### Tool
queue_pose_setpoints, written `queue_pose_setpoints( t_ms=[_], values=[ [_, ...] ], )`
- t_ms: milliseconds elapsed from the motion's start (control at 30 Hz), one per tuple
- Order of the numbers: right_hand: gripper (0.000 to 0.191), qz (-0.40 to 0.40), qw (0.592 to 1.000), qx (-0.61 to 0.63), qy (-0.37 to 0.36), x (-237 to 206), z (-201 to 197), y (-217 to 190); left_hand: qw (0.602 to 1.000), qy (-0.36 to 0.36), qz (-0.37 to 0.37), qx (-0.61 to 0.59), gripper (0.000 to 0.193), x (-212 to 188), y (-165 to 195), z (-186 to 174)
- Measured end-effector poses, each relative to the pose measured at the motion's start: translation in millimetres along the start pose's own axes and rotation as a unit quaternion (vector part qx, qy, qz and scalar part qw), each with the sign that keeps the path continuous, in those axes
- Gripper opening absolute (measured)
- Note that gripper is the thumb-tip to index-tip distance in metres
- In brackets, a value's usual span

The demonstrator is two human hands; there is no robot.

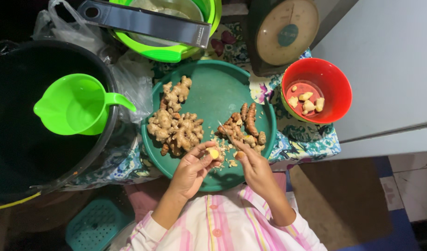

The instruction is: The person sits at a table with a large tray of ginger and turmeric rhizomes and uses a small knife to peel the skin off pieces one at a time, breaking off knobs and placing the peeled pieces into a red bowl while discarding peels on the tray.

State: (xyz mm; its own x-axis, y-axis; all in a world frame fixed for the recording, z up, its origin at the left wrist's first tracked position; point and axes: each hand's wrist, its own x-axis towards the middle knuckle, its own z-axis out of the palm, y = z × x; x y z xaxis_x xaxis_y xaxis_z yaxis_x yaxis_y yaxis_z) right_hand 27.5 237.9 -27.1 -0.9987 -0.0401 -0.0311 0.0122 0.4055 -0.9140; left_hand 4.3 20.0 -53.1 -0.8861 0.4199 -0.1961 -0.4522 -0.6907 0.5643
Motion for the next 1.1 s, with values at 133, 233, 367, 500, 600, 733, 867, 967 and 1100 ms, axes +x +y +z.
queue_pose_setpoints(
  t_ms=[133, 233, 367, 500, 600, 733, 867, 967, 1100],
  values=[
    [0.044, 0.095, 0.957, 0.273, -0.004, -10, 4, 4, 1.000, 0.015, 0.005, -0.006, 0.040, -4, 3, 7],
    [0.048, 0.054, 0.969, 0.236, -0.047, -24, 3, -13, 1.000, 0.019, 0.012, -0.014, 0.035, -3, 5, 9],
    [0.050, 0.062, 0.982, 0.156, -0.082, -33, 10, -45, 0.999, 0.035, 0.029, 0.010, 0.046, -3, 3, 7],
    [0.055, 0.003, 0.993, 0.100, -0.067, -33, 13, -65, 0.997, 0.044, 0.044, 0.037, 0.056, -6, 2, 2],
    [0.055, -0.016, 0.996, 0.064, -0.060, -31, 13, -72, 0.993, 0.055, 0.056, 0.082, 0.056, -8, 2, 2],
    [0.053, -0.014, 0.997, 0.043, -0.063, -31, 13, -74, 0.988, 0.064, 0.069, 0.124, 0.056, -10, 1, 4],
    [0.048, -0.097, 0.994, 0.020, -0.047, -31, 13, -74, 0.988, 0.046, 0.086, 0.121, 0.051, -10, 1, 8],
    [0.047, -0.065, 0.997, 0.008, -0.051, -31, 13, -75, 0.985, 0.043, 0.093, 0.136, 0.046, -10, 2, 10],
    [0.047, -0.073, 0.996, 0.003, -0.047, -30, 14, -76, 0.985, 0.037, 0.100, 0.133, 0.045, -10, 3, 11]
  ],
)
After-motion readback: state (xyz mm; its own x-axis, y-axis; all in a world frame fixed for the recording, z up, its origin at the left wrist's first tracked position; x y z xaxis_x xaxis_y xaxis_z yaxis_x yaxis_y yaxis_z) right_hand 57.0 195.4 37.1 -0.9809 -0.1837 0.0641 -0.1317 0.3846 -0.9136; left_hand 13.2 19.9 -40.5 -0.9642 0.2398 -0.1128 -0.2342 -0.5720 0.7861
